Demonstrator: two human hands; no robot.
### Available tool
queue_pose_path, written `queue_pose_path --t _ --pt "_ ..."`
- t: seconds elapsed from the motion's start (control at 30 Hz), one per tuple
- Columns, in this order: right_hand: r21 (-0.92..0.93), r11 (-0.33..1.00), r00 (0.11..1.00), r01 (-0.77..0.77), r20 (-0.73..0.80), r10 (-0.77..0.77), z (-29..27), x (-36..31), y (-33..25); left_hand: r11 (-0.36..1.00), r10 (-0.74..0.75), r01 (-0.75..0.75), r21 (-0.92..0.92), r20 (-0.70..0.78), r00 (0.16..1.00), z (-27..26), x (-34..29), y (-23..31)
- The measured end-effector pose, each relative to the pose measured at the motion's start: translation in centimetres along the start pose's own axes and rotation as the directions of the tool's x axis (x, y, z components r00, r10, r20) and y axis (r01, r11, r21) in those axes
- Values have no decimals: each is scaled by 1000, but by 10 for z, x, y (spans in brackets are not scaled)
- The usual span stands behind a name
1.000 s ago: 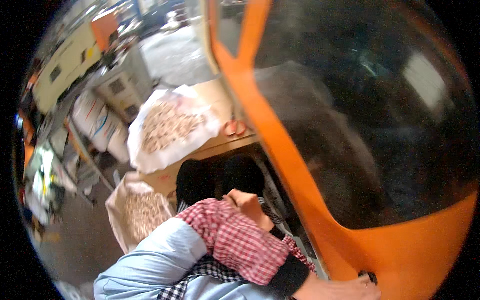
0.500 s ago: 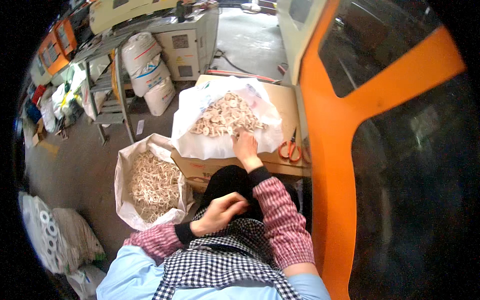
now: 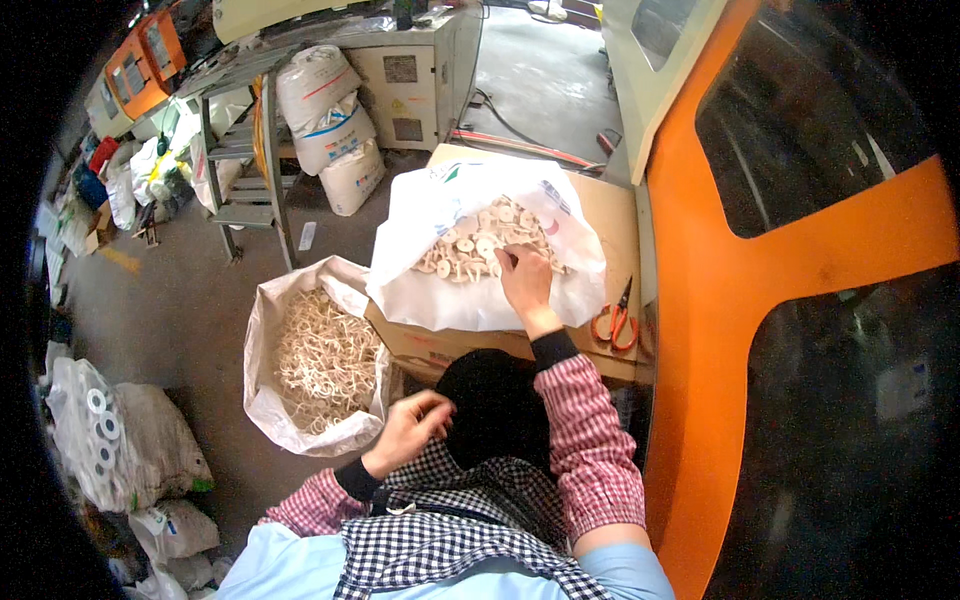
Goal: The person repeatedly picks small white plastic components from a bag, inserts them into a machine, and removes the assembled parts. They then separate the connected pieces by hand and place them into a collection bag.
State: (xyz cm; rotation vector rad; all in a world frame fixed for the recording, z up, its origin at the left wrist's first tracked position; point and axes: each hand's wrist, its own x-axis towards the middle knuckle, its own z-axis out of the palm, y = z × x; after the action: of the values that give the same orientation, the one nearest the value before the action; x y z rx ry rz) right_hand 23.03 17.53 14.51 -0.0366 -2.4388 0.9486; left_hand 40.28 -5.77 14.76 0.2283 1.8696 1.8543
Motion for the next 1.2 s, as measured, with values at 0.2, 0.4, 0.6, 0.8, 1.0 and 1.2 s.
queue_pose_path --t 0.2,0.4,0.6,0.8,1.0,1.2 --pt "707 500 866 -501 404 295 -80 -72 -77 979 186 -186 -81 -4 983 10 49 55" --pt "422 906 999 -24 -25 38 -100 -135 -102 919 29 -38 -393 -27 999 12 20 52" --pt "416 904 948 103 234 -216 -113 -194 -116 804 -96 30 -594 -81 992 1 -18 35" --pt "398 898 964 185 106 -245 -110 -204 -113 783 -131 74 -618 -48 990 10 -31 39" --pt "585 788 962 -194 270 37 -109 -208 -112 848 7 -87 -523 -153 988 16 -31 36" --pt "739 563 927 -368 338 163 -108 -210 -120 890 86 -166 -425 -201 976 18 -32 33"
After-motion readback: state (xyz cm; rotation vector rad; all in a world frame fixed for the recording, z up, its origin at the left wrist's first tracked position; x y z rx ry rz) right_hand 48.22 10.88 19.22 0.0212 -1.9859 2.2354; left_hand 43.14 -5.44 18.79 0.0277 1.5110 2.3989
